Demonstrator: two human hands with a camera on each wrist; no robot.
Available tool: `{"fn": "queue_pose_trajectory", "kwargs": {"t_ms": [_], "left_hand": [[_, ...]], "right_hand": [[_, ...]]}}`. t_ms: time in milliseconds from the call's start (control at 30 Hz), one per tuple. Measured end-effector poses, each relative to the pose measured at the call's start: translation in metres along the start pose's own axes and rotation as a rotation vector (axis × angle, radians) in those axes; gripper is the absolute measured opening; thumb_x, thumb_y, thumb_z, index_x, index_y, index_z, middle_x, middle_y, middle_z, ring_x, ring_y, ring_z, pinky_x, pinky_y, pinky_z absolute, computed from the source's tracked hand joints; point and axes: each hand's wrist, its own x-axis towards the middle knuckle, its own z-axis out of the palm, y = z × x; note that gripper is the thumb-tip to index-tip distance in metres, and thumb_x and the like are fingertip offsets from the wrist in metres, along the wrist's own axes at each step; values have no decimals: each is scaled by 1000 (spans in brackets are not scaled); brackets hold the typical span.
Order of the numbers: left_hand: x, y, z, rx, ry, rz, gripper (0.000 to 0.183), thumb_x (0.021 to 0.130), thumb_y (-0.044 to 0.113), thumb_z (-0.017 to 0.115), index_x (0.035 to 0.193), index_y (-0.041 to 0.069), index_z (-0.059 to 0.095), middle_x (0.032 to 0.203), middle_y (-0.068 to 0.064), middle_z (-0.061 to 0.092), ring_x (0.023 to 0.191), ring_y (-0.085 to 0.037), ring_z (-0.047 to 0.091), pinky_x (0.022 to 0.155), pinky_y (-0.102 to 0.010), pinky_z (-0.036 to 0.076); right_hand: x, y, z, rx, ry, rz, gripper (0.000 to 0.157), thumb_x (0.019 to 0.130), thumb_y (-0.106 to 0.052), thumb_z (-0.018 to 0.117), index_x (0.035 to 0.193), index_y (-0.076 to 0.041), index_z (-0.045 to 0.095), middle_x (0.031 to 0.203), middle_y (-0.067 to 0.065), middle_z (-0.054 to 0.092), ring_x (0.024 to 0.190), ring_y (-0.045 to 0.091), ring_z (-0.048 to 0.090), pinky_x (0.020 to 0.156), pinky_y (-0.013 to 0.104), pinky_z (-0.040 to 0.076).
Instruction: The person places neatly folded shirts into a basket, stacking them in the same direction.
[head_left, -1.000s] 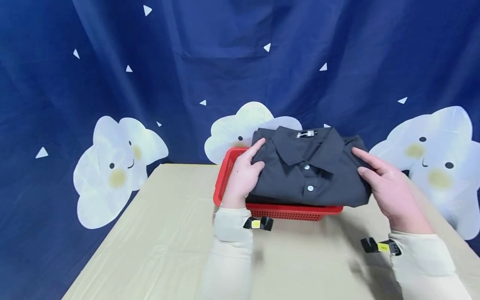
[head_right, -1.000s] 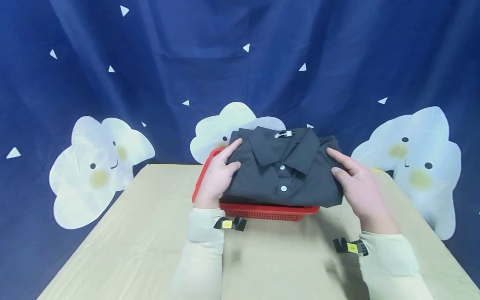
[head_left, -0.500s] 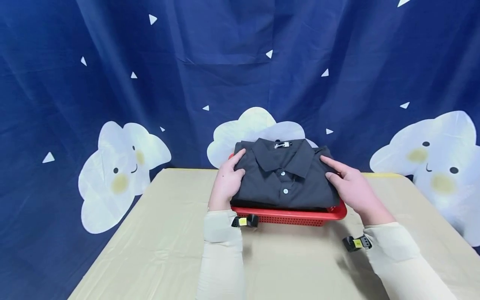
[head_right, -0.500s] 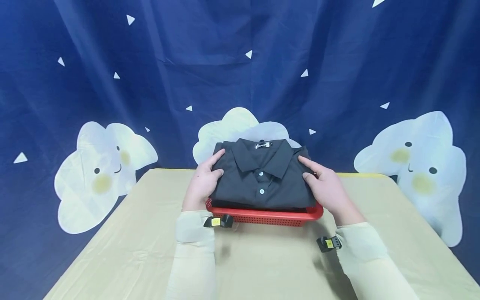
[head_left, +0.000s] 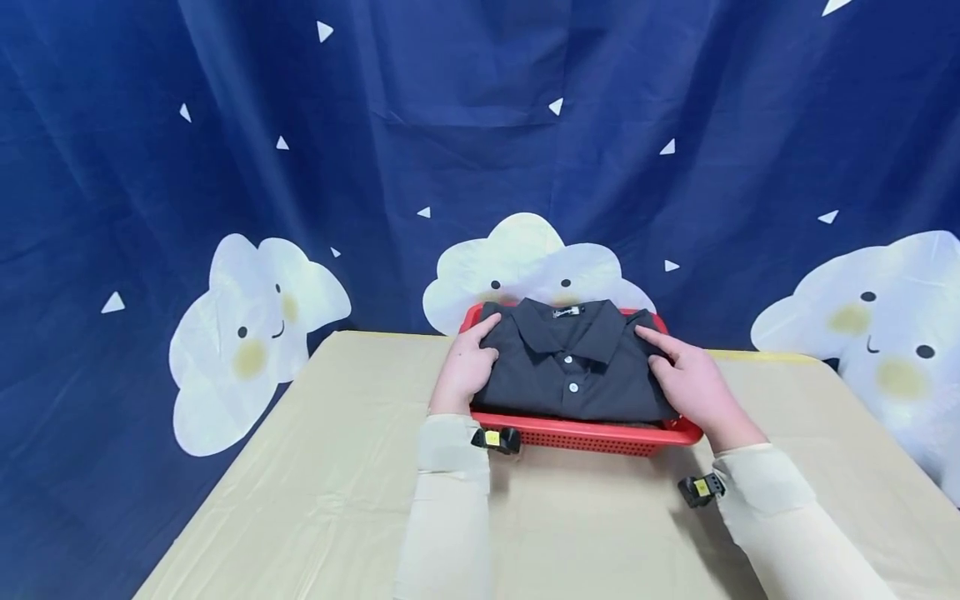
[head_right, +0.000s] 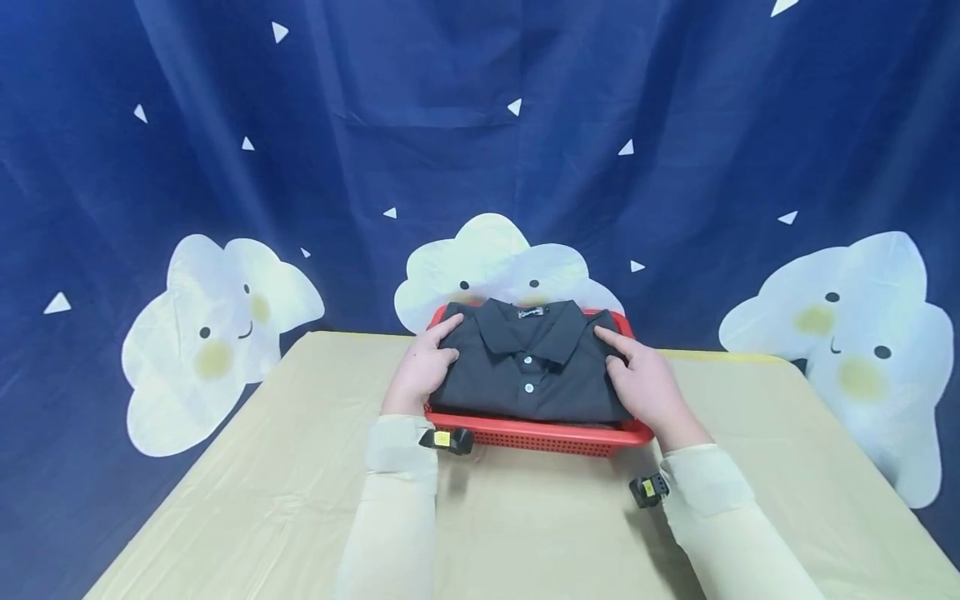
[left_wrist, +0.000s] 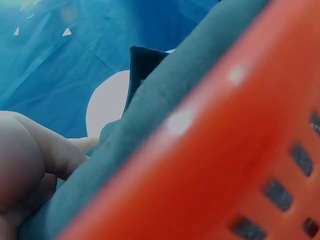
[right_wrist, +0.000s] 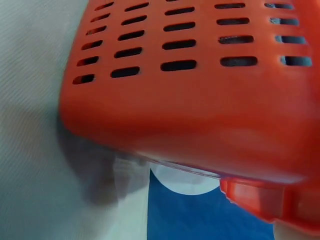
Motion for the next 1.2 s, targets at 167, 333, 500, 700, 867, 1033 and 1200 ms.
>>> {"fn": "queue_pose_trajectory", "kwargs": {"t_ms": [167,333,500,700,867,1033,1200], "left_hand": [[0,2,4,93,-3,-25,64,94,0,46,152,26,50,155,-5,45,145,-23,36,117,-44,29],[-1,4,7,197,-19,-63,63,96,2,42,154,25,46,157,-5,43,146,-23,35,117,-45,29],[-2,6,11,253,-69,-122,60,99,5,43,158,20,40,159,-6,39,148,-25,32,118,-46,28],[-3,6,13,344,-142,-148,59,101,8,44,159,11,33,161,-12,35,149,-28,28,119,-45,25],[-3,3,15,359,-173,-142,58,101,8,43,159,7,32,160,-13,35,149,-28,30,119,-45,25],[-1,-1,14,342,-164,-125,57,102,9,43,158,5,34,160,-14,36,148,-28,30,119,-44,26],[1,-3,13,353,-184,-122,57,102,9,43,157,5,34,160,-14,36,149,-29,30,119,-44,25]], "right_hand": [[1,4,4,-61,7,-55,52,102,-8,45,153,-14,47,152,25,43,135,43,43,104,61,38],[4,3,8,-147,-2,-116,52,100,-6,47,152,-7,45,150,26,45,137,46,41,108,64,33],[4,0,14,-321,-35,-160,54,99,-11,51,152,-2,43,145,29,46,130,48,47,107,64,36],[5,-1,21,-488,-51,-203,55,96,-15,56,147,3,48,140,33,48,131,49,42,111,61,32],[6,0,22,-544,-78,-192,54,96,-17,55,145,5,50,140,33,49,132,49,41,112,60,29],[8,1,24,-536,-90,-169,54,96,-18,54,145,3,51,141,32,49,133,48,41,113,59,29],[7,-1,23,-527,-71,-170,52,95,-18,56,143,1,54,139,33,49,132,48,40,112,60,30]]}}
